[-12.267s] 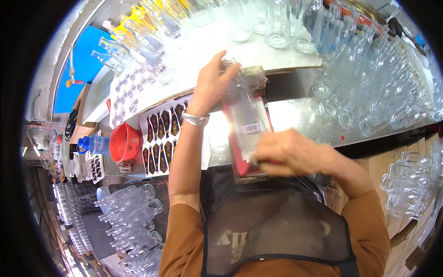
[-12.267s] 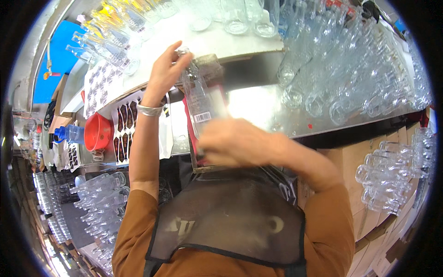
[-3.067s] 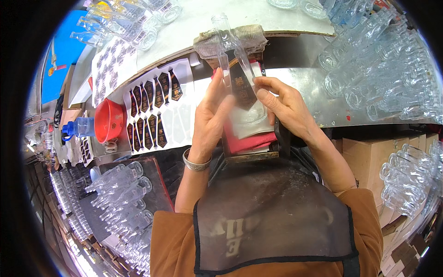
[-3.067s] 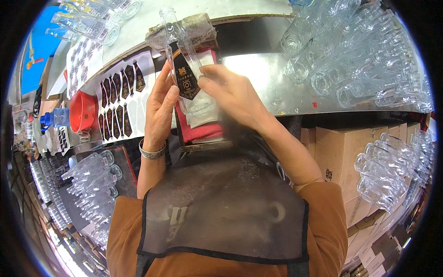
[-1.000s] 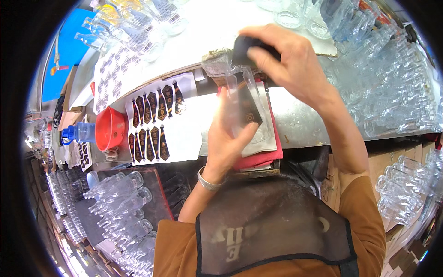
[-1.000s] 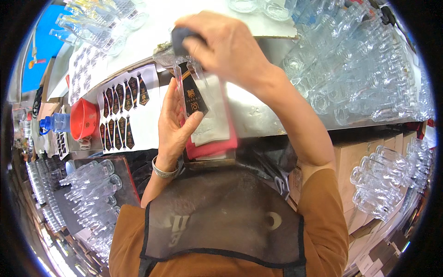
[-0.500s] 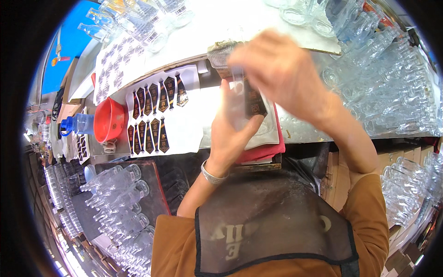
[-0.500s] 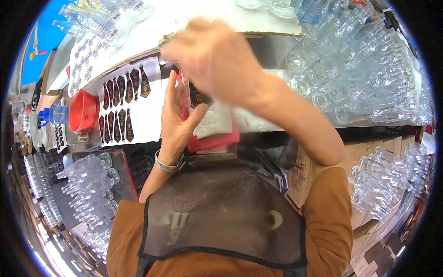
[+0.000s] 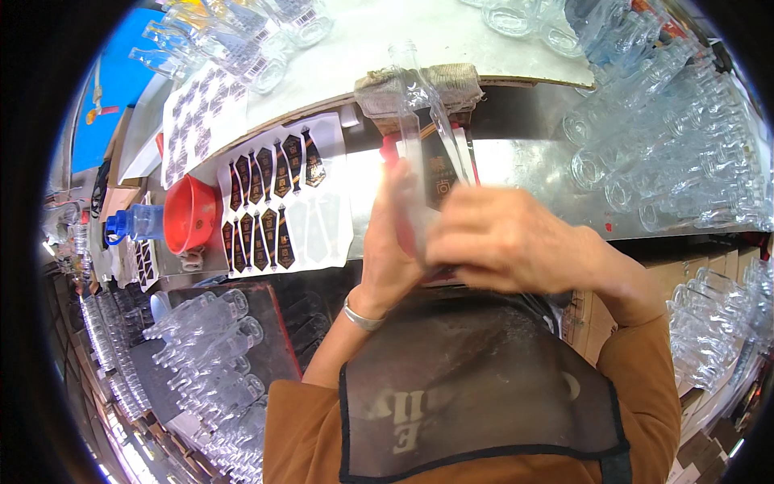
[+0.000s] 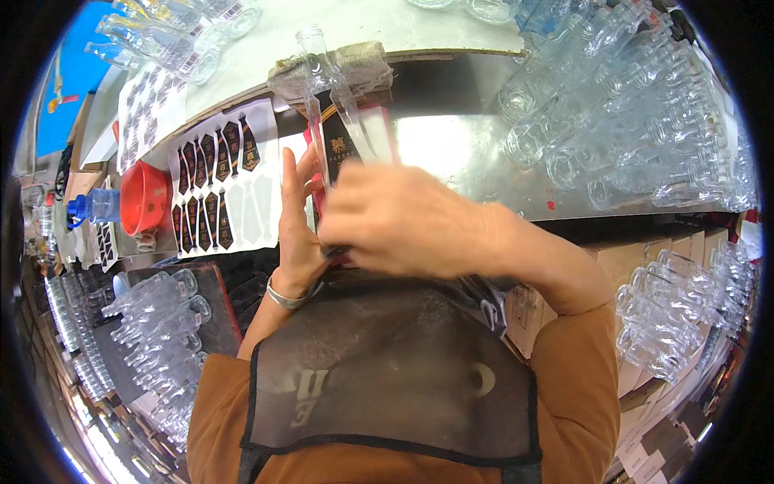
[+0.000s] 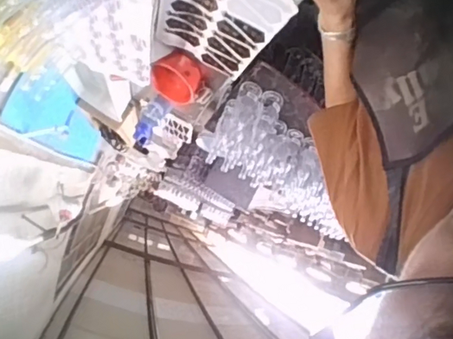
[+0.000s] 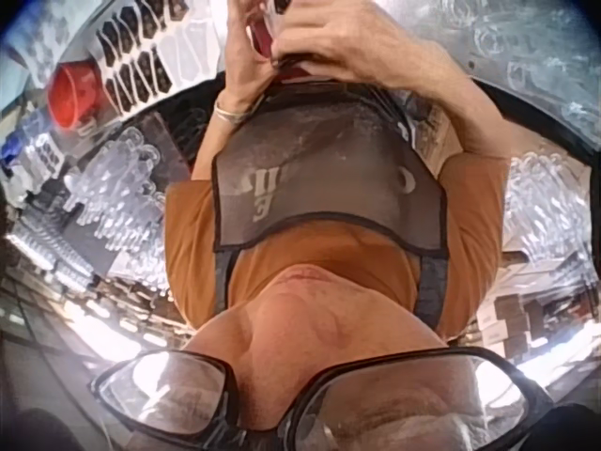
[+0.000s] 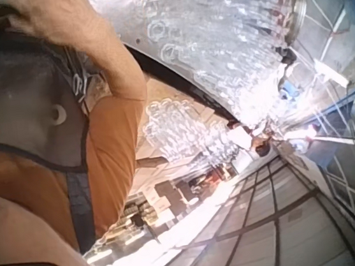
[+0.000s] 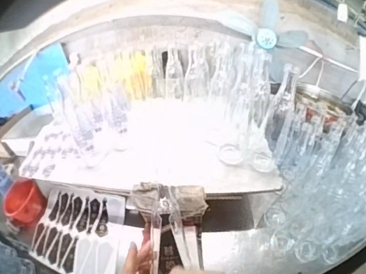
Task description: The person repeatedly picks clear plastic bottles, places them in a red labeling jig, applies a label to the bottle body, and uses a black squeegee to smooth the label. Finished bottles are set aside on the table.
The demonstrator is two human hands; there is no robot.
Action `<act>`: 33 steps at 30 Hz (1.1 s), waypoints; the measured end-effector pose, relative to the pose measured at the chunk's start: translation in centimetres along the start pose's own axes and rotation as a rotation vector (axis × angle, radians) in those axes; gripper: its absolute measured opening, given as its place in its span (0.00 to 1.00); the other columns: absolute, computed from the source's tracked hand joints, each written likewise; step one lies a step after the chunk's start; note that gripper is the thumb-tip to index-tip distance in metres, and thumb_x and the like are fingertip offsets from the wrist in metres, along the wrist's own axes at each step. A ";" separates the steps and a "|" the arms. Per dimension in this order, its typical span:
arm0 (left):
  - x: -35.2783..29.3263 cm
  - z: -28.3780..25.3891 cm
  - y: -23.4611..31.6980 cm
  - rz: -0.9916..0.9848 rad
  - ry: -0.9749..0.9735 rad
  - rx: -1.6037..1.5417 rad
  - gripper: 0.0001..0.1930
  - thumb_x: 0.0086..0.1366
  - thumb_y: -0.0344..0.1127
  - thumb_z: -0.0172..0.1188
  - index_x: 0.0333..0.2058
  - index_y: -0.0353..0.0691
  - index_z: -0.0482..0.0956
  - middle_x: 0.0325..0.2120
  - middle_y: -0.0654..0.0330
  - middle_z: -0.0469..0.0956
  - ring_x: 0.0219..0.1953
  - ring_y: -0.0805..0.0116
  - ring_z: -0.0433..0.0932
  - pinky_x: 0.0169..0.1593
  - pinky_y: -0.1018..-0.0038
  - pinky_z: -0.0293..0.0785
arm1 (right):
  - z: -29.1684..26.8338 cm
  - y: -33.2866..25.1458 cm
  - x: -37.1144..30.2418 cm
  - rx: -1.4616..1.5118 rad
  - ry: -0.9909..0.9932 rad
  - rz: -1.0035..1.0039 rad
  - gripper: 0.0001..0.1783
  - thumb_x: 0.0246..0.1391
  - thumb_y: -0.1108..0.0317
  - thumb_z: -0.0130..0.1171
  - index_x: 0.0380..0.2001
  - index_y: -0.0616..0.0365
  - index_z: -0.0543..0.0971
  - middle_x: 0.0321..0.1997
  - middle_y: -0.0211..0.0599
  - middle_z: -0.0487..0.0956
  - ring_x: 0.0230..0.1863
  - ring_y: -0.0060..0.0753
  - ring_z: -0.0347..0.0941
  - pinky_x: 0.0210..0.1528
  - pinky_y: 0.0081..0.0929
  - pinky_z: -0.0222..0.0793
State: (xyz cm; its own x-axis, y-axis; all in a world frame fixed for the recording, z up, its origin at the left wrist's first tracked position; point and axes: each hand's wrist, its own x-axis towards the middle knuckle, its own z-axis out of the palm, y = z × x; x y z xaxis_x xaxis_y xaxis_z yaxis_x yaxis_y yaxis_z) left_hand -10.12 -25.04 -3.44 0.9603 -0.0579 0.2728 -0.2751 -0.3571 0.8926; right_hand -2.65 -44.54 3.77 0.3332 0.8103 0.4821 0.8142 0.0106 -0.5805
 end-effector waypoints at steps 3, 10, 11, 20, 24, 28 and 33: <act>0.0 0.0 0.2 -0.033 -0.022 0.029 0.60 0.46 0.27 0.78 0.71 0.31 0.44 0.67 0.47 0.61 0.66 0.55 0.67 0.66 0.62 0.65 | -1.3 2.8 1.0 -0.178 0.145 0.125 0.12 0.49 0.74 0.65 0.40 0.56 0.81 0.35 0.42 0.79 0.35 0.40 0.77 0.40 0.31 0.76; 0.2 -0.4 0.1 -0.010 -0.045 0.038 0.59 0.46 0.26 0.77 0.71 0.31 0.46 0.68 0.47 0.61 0.67 0.55 0.65 0.67 0.62 0.64 | 0.0 3.5 -2.8 0.005 0.213 0.055 0.17 0.37 0.79 0.65 0.35 0.55 0.79 0.47 0.40 0.82 0.49 0.46 0.77 0.53 0.41 0.72; 0.3 -0.4 -0.2 0.008 -0.042 0.022 0.58 0.46 0.26 0.77 0.71 0.31 0.46 0.67 0.47 0.61 0.67 0.55 0.65 0.67 0.62 0.64 | 0.2 1.9 -4.0 0.103 0.186 0.083 0.17 0.35 0.78 0.66 0.34 0.55 0.79 0.46 0.39 0.82 0.47 0.45 0.78 0.51 0.40 0.73; 0.2 -0.6 0.4 0.006 -0.060 0.043 0.57 0.46 0.28 0.78 0.71 0.34 0.49 0.68 0.46 0.60 0.68 0.55 0.65 0.67 0.62 0.64 | -3.3 6.6 1.9 -0.077 0.548 0.611 0.20 0.59 0.67 0.61 0.55 0.58 0.78 0.39 0.43 0.84 0.37 0.29 0.80 0.41 0.25 0.75; 2.7 -1.9 0.3 -0.187 0.000 -0.250 0.47 0.56 0.31 0.71 0.70 0.33 0.53 0.67 0.48 0.63 0.65 0.58 0.68 0.65 0.62 0.66 | -2.8 6.9 2.2 -0.204 0.556 0.411 0.18 0.61 0.69 0.59 0.54 0.55 0.80 0.38 0.38 0.84 0.37 0.22 0.77 0.43 0.24 0.74; 9.1 -2.3 1.5 -0.550 0.004 -0.219 0.36 0.73 0.62 0.46 0.53 0.26 0.75 0.49 0.45 0.80 0.54 0.60 0.78 0.55 0.70 0.73 | -3.8 7.5 1.2 0.044 0.769 0.497 0.15 0.64 0.69 0.55 0.52 0.57 0.80 0.41 0.30 0.83 0.40 0.20 0.75 0.46 0.19 0.71; 12.5 -2.4 0.5 -0.627 -0.173 -0.121 0.33 0.70 0.64 0.50 0.32 0.33 0.80 0.32 0.48 0.84 0.36 0.64 0.84 0.42 0.75 0.77 | -2.8 6.0 -1.1 0.737 0.787 0.714 0.14 0.67 0.67 0.52 0.47 0.61 0.81 0.39 0.29 0.82 0.40 0.16 0.76 0.45 0.15 0.72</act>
State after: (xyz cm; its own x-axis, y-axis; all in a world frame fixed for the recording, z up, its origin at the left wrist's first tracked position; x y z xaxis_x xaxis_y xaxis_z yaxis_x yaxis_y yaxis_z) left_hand 1.68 -23.72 1.24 0.9311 -0.0256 -0.3638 0.3446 -0.2647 0.9007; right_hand 3.18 -47.02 1.58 0.9767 0.2129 0.0256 -0.0277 0.2438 -0.9694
